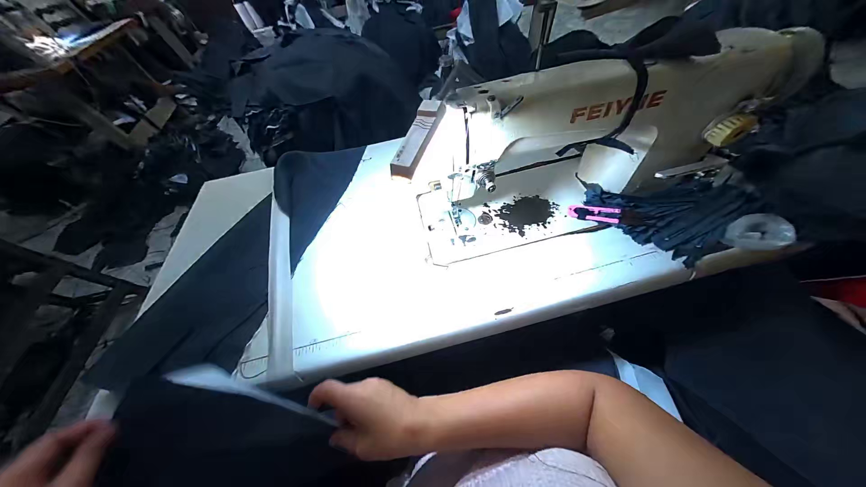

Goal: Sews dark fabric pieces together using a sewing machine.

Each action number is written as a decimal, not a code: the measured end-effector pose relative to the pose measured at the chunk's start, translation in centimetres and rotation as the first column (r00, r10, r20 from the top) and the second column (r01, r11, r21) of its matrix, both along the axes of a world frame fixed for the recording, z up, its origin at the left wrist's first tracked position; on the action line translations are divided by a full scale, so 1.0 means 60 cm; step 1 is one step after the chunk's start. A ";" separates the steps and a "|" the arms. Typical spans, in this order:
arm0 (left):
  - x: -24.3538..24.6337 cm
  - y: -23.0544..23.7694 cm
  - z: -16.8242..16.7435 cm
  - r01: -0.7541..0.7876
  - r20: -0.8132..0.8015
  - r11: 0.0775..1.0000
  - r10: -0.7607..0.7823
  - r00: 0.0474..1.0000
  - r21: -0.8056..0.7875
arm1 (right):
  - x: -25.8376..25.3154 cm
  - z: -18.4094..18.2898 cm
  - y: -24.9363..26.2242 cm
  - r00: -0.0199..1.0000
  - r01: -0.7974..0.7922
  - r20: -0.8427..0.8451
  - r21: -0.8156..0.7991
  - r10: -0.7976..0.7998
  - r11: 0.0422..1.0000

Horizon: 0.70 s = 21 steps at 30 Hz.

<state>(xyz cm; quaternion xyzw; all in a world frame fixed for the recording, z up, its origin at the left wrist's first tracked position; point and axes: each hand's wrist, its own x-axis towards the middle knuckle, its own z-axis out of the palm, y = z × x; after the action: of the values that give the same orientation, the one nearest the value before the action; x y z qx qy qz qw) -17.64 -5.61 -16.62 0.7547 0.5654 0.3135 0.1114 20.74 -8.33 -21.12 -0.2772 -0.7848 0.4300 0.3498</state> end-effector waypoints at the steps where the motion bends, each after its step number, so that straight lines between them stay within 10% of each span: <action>1: 0.028 0.059 0.009 0.040 -0.032 0.996 -0.037 0.999 0.085 | 0.019 0.005 0.005 0.997 0.077 -0.028 0.022 -0.077 0.997; 10: 0.559 0.291 -0.050 0.525 -0.129 0.830 -0.509 0.851 0.190 | 0.231 -0.061 -0.076 0.703 0.680 -0.125 -0.168 -0.700 0.714; 15: 0.634 0.273 -0.071 0.674 -0.187 0.721 -0.649 0.738 0.158 | 0.299 -0.035 -0.093 0.674 0.739 0.036 -0.007 -0.738 0.674; 21: 0.631 0.275 -0.073 0.659 -0.138 0.698 -0.650 0.747 0.280 | 0.370 0.041 0.078 0.566 0.778 0.182 0.205 -0.804 0.594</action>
<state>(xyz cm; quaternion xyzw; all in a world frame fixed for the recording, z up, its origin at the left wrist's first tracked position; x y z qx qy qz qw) 20.20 10.89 -20.97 0.9182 0.2052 0.3275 0.0872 42.92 -3.64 -18.66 -0.6339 -0.6359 0.1479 0.4145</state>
